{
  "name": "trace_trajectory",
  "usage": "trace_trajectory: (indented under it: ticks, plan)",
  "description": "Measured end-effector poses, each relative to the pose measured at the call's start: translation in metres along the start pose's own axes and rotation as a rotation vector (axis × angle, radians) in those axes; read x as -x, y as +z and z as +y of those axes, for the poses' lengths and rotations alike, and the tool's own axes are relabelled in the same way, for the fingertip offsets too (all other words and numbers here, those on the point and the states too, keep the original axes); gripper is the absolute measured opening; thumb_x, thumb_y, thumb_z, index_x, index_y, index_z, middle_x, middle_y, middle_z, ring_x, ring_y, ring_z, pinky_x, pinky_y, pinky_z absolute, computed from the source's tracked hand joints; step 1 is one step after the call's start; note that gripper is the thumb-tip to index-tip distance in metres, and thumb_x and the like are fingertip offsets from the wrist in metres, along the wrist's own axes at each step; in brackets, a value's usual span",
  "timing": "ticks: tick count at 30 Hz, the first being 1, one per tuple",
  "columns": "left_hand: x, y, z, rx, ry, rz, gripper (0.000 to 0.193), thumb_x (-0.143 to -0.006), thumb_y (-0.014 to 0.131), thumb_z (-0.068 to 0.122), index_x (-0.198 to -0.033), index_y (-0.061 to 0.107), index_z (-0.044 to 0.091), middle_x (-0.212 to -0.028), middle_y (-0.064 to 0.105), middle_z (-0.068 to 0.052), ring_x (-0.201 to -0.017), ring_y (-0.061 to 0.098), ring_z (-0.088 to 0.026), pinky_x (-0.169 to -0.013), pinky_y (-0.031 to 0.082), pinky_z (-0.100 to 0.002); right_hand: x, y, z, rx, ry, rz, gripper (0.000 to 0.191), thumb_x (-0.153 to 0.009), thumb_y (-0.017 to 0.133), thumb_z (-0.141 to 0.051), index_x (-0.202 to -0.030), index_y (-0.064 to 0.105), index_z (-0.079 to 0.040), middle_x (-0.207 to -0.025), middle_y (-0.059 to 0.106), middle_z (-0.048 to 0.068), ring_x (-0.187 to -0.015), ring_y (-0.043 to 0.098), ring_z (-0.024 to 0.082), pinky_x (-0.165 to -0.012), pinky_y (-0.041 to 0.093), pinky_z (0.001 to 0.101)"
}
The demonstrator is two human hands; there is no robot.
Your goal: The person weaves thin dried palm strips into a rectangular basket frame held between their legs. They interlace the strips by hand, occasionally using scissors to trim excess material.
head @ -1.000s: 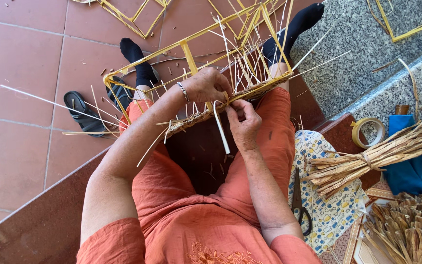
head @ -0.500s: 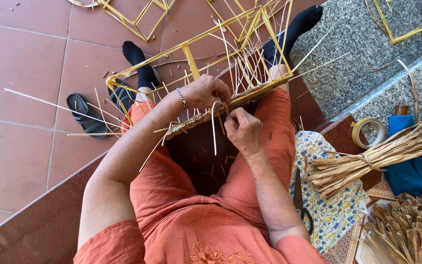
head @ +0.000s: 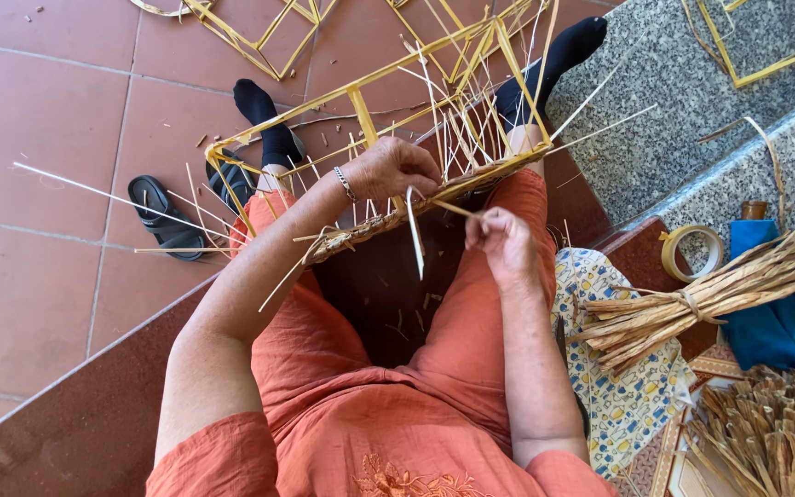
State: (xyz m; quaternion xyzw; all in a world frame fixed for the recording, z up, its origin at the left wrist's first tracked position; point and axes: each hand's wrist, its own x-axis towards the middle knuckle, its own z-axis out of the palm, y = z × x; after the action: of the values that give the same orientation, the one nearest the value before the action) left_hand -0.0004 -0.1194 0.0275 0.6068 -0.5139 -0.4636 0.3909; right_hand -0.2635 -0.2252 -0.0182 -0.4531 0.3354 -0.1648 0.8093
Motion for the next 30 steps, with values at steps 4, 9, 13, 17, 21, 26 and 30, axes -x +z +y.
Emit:
trace_trajectory:
  ticks: [4, 9, 13, 17, 21, 26, 30]
  plan:
    - [0.001, 0.001, 0.003, 0.001, -0.011, 0.0, 0.023, -0.081, 0.085, 0.018, -0.101, 0.079, 0.009, -0.088, 0.079, -0.003, -0.08, 0.073, -0.01, -0.074, 0.062, -0.028, -0.002, 0.034, -0.04, -0.062, -0.11, 0.06, 0.015, -0.092, 0.056, -0.009, -0.09, 0.071, -0.004, -0.091, 0.075, 0.013, -0.069, 0.063, 0.013, -0.07, 0.054, 0.0283]
    - [-0.003, 0.004, 0.001, -0.021, -0.035, 0.03, 0.016, -0.085, 0.082, 0.015, -0.098, 0.08, 0.006, -0.084, 0.079, -0.004, -0.075, 0.071, -0.011, -0.069, 0.059, -0.027, -0.011, 0.082, -0.049, 0.259, -0.368, 0.038, 0.009, -0.099, 0.067, -0.012, -0.099, 0.073, -0.005, -0.088, 0.07, 0.005, -0.07, 0.058, 0.007, -0.065, 0.05, 0.0226]
    - [-0.003, 0.008, -0.003, 0.07, -0.02, 0.137, 0.018, -0.091, 0.077, 0.013, -0.104, 0.07, 0.003, -0.083, 0.079, -0.004, -0.075, 0.078, -0.011, -0.068, 0.065, -0.027, -0.012, 0.071, -0.042, 0.322, -0.43, 0.102, 0.013, -0.1, 0.07, -0.018, -0.096, 0.071, -0.006, -0.084, 0.072, -0.001, -0.063, 0.058, 0.003, -0.055, 0.047, 0.0181]
    - [0.002, 0.016, 0.0, -0.055, 0.1, 0.361, 0.055, -0.083, 0.076, 0.004, -0.129, 0.047, 0.004, -0.076, 0.076, -0.008, -0.067, 0.076, -0.018, -0.063, 0.061, -0.032, -0.009, 0.058, -0.012, 0.416, -0.321, 0.184, 0.014, -0.094, 0.078, -0.015, -0.099, 0.069, -0.006, -0.083, 0.069, -0.002, -0.066, 0.057, 0.001, -0.056, 0.047, 0.0169]
    - [0.016, 0.022, 0.004, -0.278, 0.167, 0.401, 0.068, -0.084, 0.076, 0.002, -0.141, 0.041, 0.011, -0.073, 0.074, -0.01, -0.065, 0.073, -0.025, -0.062, 0.057, -0.036, -0.017, 0.056, 0.016, 0.231, -0.305, 0.192, 0.021, -0.092, 0.081, -0.017, -0.1, 0.064, -0.005, -0.085, 0.069, -0.002, -0.066, 0.058, 0.001, -0.055, 0.047, 0.0179]
    - [0.018, 0.018, 0.004, -0.257, 0.29, 0.435, 0.031, -0.087, 0.075, 0.003, -0.113, 0.06, 0.011, -0.086, 0.075, -0.008, -0.075, 0.077, -0.021, -0.068, 0.061, -0.033, -0.026, 0.057, 0.031, 0.198, -0.339, 0.215, 0.02, -0.092, 0.081, -0.014, -0.096, 0.063, -0.005, -0.082, 0.066, -0.003, -0.065, 0.056, 0.001, -0.054, 0.046, 0.0184]
    - [0.019, 0.012, 0.008, -0.449, 0.378, 0.307, 0.015, -0.084, 0.079, 0.007, -0.098, 0.075, 0.008, -0.094, 0.072, -0.011, -0.089, 0.07, -0.028, -0.078, 0.058, -0.039, -0.028, 0.056, 0.034, 0.23, -0.308, 0.24, 0.021, -0.092, 0.081, -0.015, -0.093, 0.063, -0.006, -0.081, 0.064, -0.004, -0.065, 0.055, 0.001, -0.054, 0.046, 0.0187]
